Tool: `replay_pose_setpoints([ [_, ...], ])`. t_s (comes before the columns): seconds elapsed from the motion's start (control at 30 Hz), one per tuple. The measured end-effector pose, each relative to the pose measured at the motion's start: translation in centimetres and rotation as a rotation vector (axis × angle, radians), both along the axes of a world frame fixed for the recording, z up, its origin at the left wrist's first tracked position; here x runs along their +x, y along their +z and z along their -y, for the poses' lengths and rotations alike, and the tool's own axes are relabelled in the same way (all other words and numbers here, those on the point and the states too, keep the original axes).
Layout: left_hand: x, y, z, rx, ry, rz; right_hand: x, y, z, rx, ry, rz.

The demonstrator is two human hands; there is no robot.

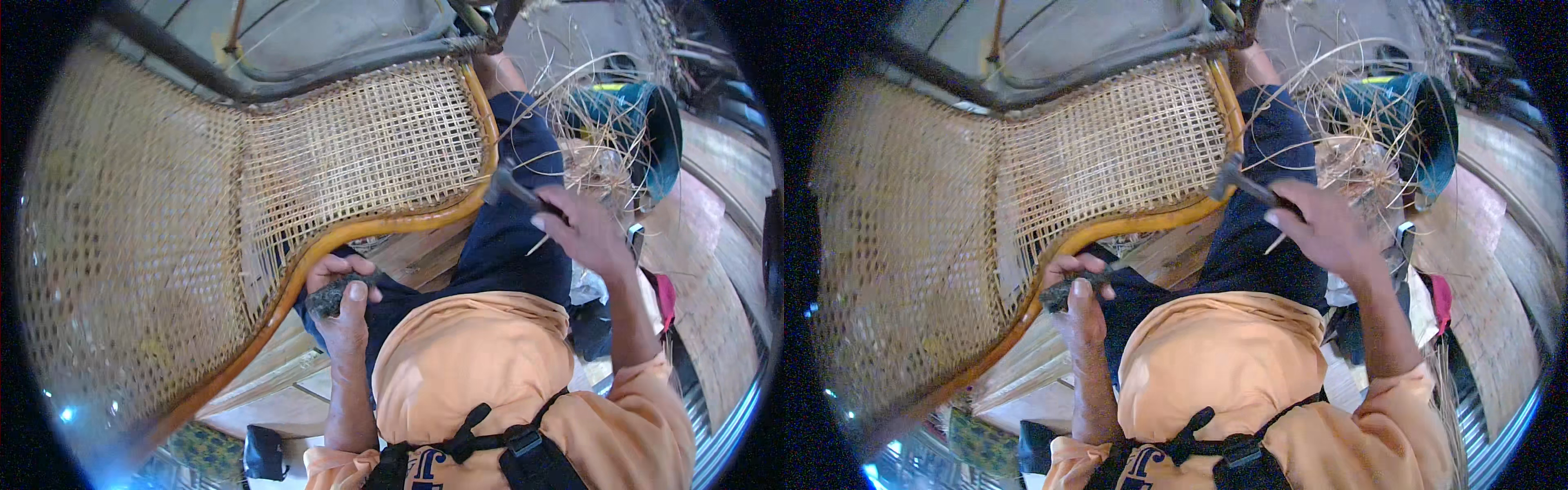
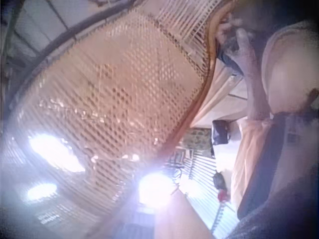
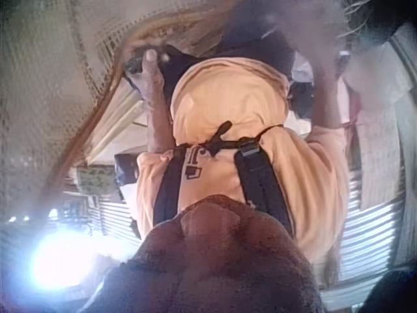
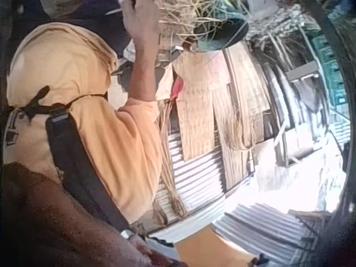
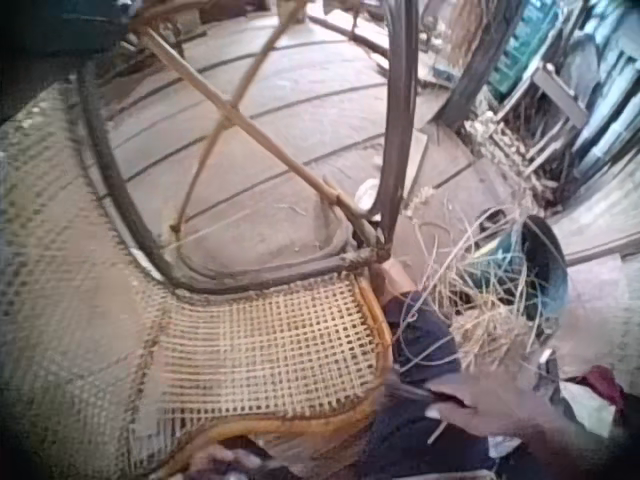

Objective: Repairing a rattan chair by weaving new cane or bamboo strips into the seat.

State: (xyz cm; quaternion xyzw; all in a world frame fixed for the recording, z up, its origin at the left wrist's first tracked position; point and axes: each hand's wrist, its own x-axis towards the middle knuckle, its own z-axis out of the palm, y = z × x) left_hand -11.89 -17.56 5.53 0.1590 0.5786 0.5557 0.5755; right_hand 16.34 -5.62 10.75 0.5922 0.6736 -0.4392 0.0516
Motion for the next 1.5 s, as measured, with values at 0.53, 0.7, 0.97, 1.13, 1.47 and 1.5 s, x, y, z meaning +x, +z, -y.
replay_pose_setpoints([
  [0.53, -14.7, 10.3, 11.5, 0.327, 0.709, -0.747, 15.0, -9.2, 24.1, 0.378, -0.343, 0.503],
  [0.7, -15.4, 14.2, 6.0, 0.527, 0.609, -0.664, 14.8, -5.3, 21.8, 0.153, -0.284, 0.425],
  [0.97, -16.2, 13.2, 2.6, 0.409, 0.578, -0.671, 11.6, 4.2, 16.2, -0.136, -0.352, 0.406],
  [1.13, -16.0, 13.8, 2.4, 0.475, 0.57, -0.664, 7.5, 4.1, 13.0, -0.158, -0.184, 0.107],
  [1.47, -22.1, 9.8, 7.1, 0.34, 0.168, -1.341, 13.1, -1.0, 14.4, 0.307, -0.023, 0.386],
  [1.5, -22.1, 9.0, 7.7, 0.31, -0.005, -1.553, 14.5, -1.4, 14.7, 0.535, -0.208, 0.411],
])
